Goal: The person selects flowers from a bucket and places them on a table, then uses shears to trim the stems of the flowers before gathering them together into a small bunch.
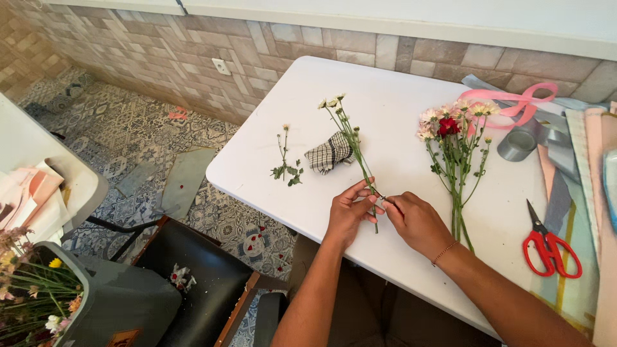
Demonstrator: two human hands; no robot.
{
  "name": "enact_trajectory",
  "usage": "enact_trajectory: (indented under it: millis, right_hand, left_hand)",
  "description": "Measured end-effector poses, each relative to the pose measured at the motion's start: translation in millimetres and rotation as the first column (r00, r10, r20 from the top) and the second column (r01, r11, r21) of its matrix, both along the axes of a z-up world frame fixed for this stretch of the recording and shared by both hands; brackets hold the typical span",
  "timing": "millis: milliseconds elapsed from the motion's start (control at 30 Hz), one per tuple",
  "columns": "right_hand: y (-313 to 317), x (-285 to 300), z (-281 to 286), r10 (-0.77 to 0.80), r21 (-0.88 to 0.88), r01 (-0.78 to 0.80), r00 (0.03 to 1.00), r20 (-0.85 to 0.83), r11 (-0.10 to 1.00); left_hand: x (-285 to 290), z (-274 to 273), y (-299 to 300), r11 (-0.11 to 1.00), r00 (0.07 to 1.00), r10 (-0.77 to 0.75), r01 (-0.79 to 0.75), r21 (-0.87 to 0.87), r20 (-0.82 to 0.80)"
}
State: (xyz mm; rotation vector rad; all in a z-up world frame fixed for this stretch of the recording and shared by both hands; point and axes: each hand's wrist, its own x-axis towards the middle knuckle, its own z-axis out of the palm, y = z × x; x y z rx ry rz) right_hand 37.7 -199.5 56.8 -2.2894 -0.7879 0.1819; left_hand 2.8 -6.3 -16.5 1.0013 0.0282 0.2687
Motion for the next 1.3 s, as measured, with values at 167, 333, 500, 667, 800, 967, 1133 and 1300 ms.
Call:
enact_trajectory:
  millis: [167,333,500,667,800,967,1133,1300]
  right_hand:
    - [1.0,6.1,-12.7,-0.018,-0.01,0.018,1.0,-0.008,1.0]
    - [-8.7,13.1,-10.8,-0.079,0.117,0.085,0.995,-0.054,0.989]
    - [-53.9,17.9,27.0,-0.116,0.002,0.116,0.991,0.069,0.993]
    - [-129.1,54.3,-19.5,-0.262,-0.3,0.496,0.777,0.572,0.815]
    - [-167.8,65.5,-52.7,-0.296,-0.485,0.641,0.736,0.609,0.595]
    - [-181.4,71.9,-86.1,-0.327,-0.515,0.698,0.701,0.634,0.498]
    - [-178.4,67.8,-99.2,-0.278,-0.385,0.769,0.571,0.772,0.511]
    - [-177.3,68.8,-98.4,-0.338,-0.422,0.737,0.638,0.692,0.528]
  left_hand:
    - [-2.7,3.4,0.2,1.0,1.0,-0.012,0.012,0.019,-0.011]
    - [-0.6,1.4,0.9,1.0,1.0,-0.017,0.018,0.01,-0.02]
    - [-1.4,4.2,4.9,1.0,0.999,-0.023,0.023,0.004,-0.031]
    - [-8.1,21.4,3.3,0.998,0.988,-0.039,0.046,0.044,-0.147]
    - [-7.2,21.1,5.0,0.997,0.988,-0.057,0.063,0.033,-0.144]
    - [-4.5,18.5,6.3,0.995,0.987,-0.088,0.093,0.033,-0.137]
    - [-7.3,22.6,6.7,0.993,0.985,-0.112,0.117,0.03,-0.133]
    - [-6.3,21.3,8.7,0.993,0.984,-0.118,0.119,-0.001,-0.136]
